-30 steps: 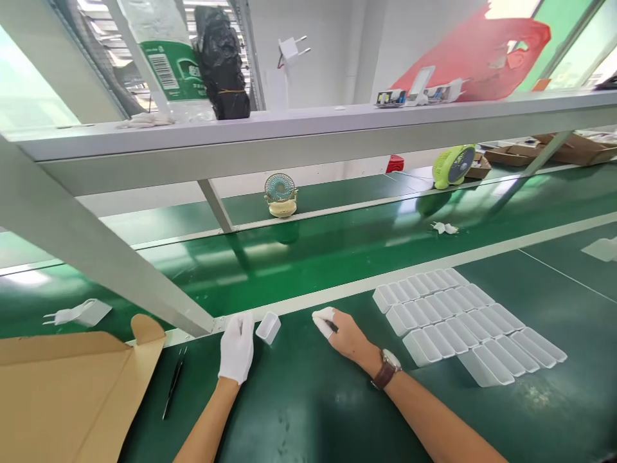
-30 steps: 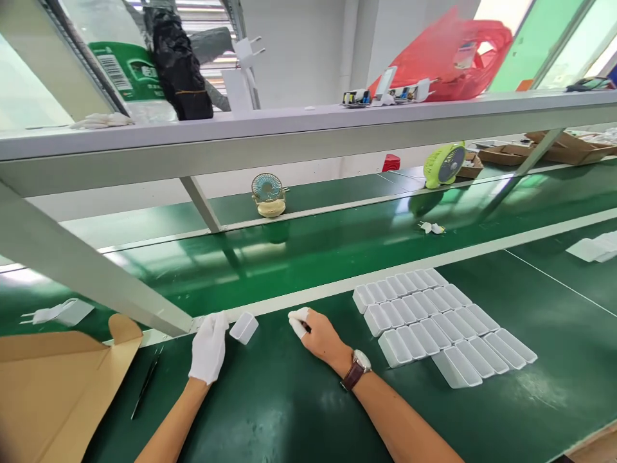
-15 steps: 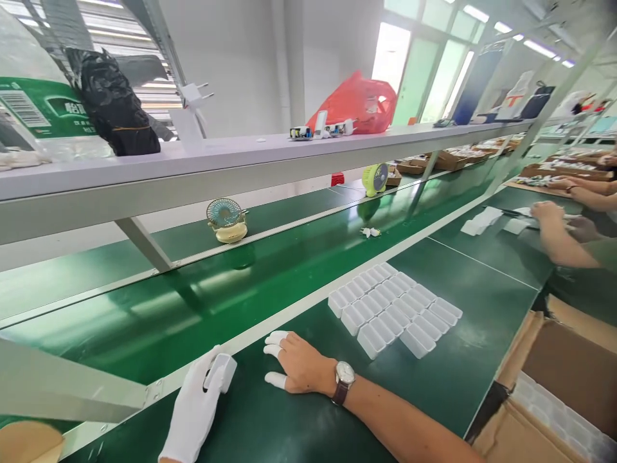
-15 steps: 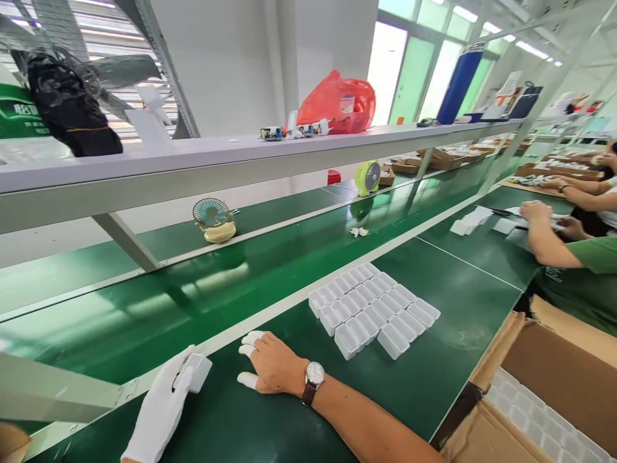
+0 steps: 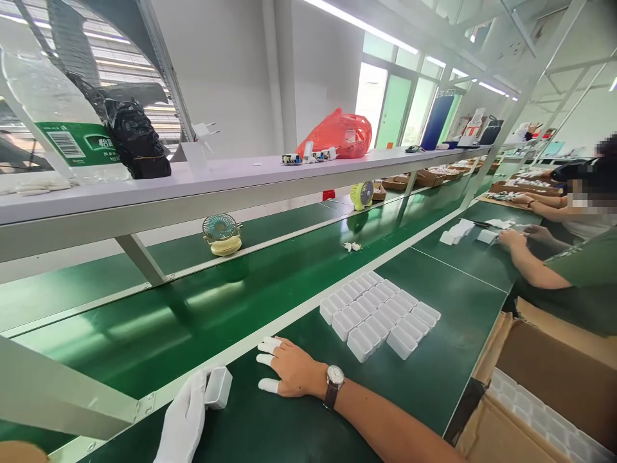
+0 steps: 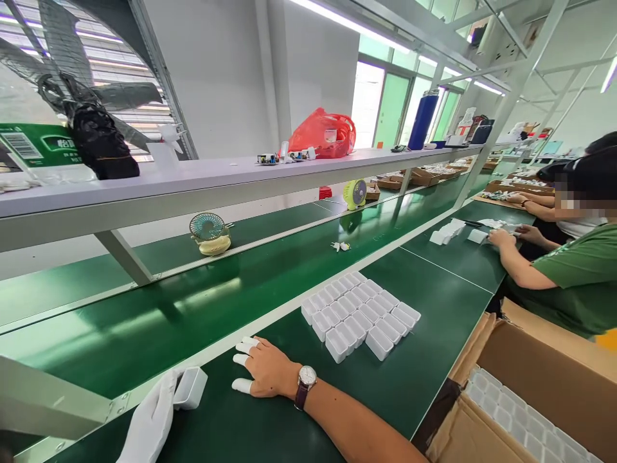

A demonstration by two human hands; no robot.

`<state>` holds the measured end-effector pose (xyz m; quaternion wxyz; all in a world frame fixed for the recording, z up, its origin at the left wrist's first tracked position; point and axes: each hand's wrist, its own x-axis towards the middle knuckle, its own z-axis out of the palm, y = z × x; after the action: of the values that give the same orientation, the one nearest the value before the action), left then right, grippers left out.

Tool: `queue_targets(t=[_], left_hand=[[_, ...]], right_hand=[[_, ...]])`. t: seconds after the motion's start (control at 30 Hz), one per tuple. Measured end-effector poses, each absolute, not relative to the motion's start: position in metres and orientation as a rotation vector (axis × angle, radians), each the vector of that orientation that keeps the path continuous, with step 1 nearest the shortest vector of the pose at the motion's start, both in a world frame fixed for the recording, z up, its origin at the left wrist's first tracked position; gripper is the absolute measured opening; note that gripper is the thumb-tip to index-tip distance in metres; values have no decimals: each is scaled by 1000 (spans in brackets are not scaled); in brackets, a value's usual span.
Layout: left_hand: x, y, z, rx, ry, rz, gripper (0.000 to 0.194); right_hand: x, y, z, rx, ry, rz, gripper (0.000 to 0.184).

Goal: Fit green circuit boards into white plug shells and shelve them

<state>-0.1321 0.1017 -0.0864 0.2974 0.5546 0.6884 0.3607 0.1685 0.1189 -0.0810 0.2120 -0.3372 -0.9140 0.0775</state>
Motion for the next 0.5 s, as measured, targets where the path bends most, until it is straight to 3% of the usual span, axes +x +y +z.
queue_targets(t=[0.37,0.5], left_hand=[[-127,97,-61,1167,1820,1208,55],[-142,104,-65,824,1475,1393,47]], right_hand=[[166,117,-84,-989,-2487,271,53],[166,113,-80,-1007,-2474,321,48]])
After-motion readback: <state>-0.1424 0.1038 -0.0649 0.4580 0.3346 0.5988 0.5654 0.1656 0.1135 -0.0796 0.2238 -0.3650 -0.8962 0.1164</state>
